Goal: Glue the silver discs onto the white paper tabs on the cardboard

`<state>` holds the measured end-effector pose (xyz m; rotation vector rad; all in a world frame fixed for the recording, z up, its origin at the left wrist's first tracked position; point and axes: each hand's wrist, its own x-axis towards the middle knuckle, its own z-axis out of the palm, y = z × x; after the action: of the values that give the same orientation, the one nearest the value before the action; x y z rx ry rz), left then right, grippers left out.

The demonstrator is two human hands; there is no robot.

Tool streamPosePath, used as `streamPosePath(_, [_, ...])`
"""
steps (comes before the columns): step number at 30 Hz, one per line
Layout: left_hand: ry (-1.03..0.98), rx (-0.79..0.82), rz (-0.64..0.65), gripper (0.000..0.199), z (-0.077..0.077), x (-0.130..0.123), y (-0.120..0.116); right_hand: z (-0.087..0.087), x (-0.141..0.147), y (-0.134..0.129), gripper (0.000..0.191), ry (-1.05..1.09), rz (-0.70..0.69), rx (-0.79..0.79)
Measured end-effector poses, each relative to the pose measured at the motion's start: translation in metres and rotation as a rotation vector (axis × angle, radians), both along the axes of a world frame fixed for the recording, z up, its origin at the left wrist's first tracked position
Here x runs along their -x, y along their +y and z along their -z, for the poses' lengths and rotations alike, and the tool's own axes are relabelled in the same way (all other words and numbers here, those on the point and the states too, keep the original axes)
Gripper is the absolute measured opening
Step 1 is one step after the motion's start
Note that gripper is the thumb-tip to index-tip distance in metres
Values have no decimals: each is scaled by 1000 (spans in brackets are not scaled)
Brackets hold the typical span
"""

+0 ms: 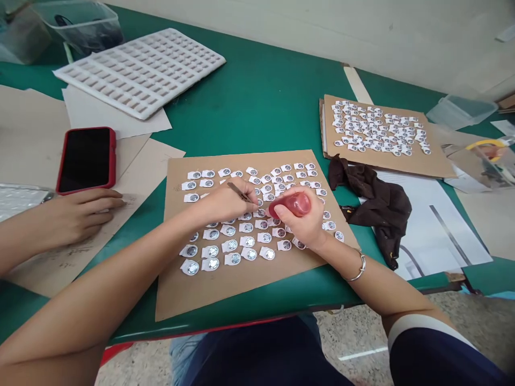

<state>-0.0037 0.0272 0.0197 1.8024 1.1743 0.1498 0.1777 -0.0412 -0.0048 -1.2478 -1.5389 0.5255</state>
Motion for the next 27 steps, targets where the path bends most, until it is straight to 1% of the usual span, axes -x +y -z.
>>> streamPosePath(4, [-34, 0, 10, 14, 3, 1, -1, 1, 0, 1, 27, -21, -7, -8])
streamPosePath(16, [-54, 13, 2, 15, 4, 1, -2, 0, -1, 0, 25, -98, -25, -6])
streamPosePath(27, [-31, 4, 0, 17, 0, 1, -2, 0, -5, 0, 27, -65, -39, 9])
